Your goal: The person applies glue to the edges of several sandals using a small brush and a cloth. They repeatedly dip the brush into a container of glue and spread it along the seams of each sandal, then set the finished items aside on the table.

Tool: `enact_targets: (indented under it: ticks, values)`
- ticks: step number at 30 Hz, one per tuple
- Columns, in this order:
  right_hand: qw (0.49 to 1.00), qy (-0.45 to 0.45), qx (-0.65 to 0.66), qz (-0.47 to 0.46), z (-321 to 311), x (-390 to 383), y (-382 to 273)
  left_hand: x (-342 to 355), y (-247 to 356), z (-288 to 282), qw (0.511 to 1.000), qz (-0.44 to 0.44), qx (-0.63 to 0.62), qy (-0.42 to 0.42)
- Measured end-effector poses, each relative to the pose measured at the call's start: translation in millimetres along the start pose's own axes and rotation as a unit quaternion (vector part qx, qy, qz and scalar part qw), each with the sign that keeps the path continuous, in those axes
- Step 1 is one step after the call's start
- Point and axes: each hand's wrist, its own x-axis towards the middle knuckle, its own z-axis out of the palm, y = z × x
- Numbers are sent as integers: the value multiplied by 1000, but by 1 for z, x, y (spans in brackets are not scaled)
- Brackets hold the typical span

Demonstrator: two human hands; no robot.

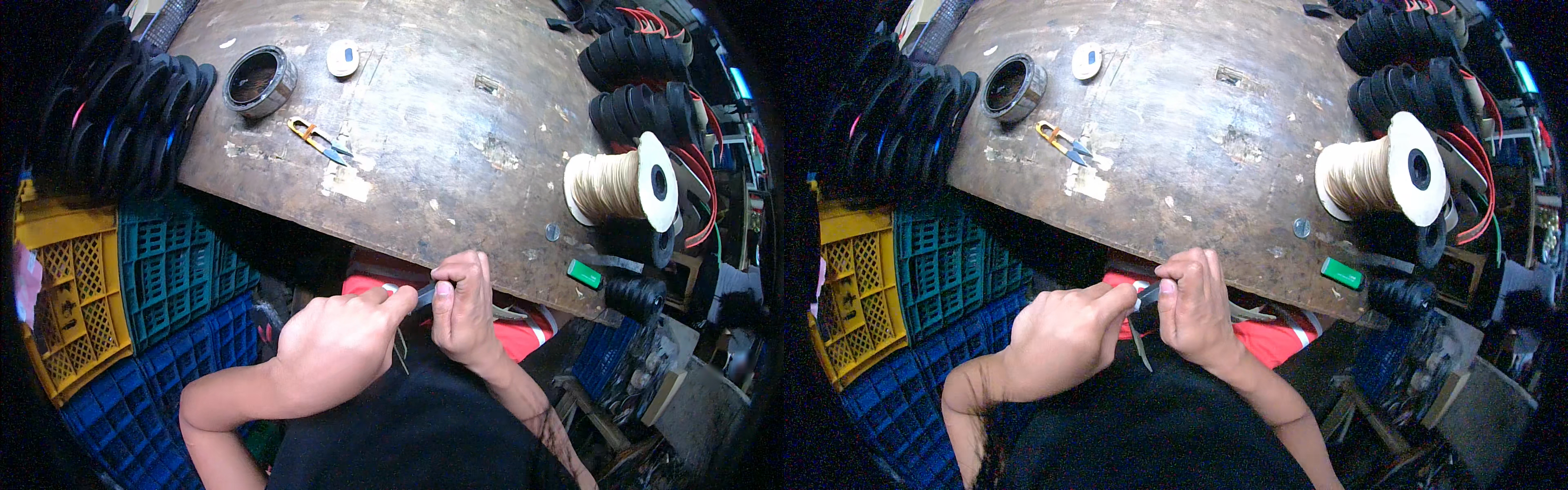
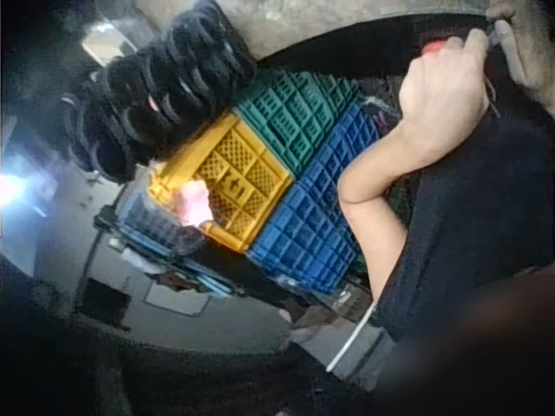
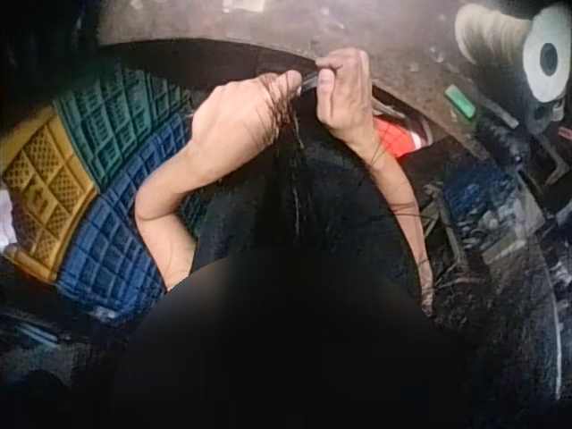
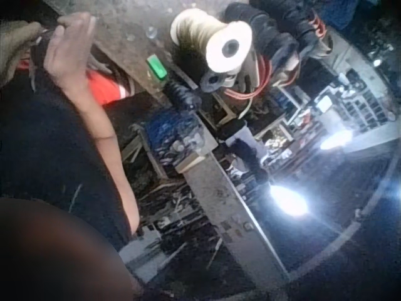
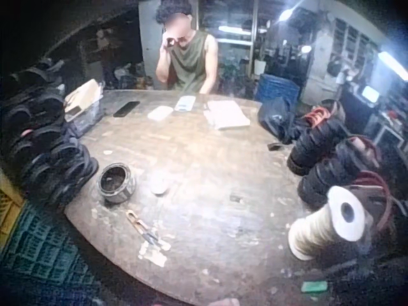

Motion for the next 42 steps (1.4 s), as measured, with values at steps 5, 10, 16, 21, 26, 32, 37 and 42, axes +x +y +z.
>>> enact_targets:
  ticks: [5, 10, 16, 21, 26, 32, 37, 42]
  values:
    - [1000, -12, -3, -8, 0, -1, 2, 1, 4, -1, 1000, -12, 4, 1]
    - [1000, -9, -3, -12, 0, 0, 3, 5, 5, -1, 999, 20, 45, 17]
    - [1000, -11, 5, -23, -1, 0, 3, 4, 9, -2, 998, 8, 55, 4]
    - [1000, -7, 3, -9, -1, 0, 4, 9, 10, -4, 999, -27, 11, -30]
    - [1000, -2, 15, -21, -1, 0, 4, 7, 12, -3, 999, -29, 1, -30]
    - [1000, 4, 13, -23, 0, 0, 6, 11, 11, 0, 1000, 2, 15, 0]
    - [1000, 4, 28, -13, -1, -1, 5, 6, 10, 0, 999, -24, -8, -29]
    - [1000, 4, 18, -18, -1, -1, 5, 6, 13, 2, 999, -34, -10, -12]
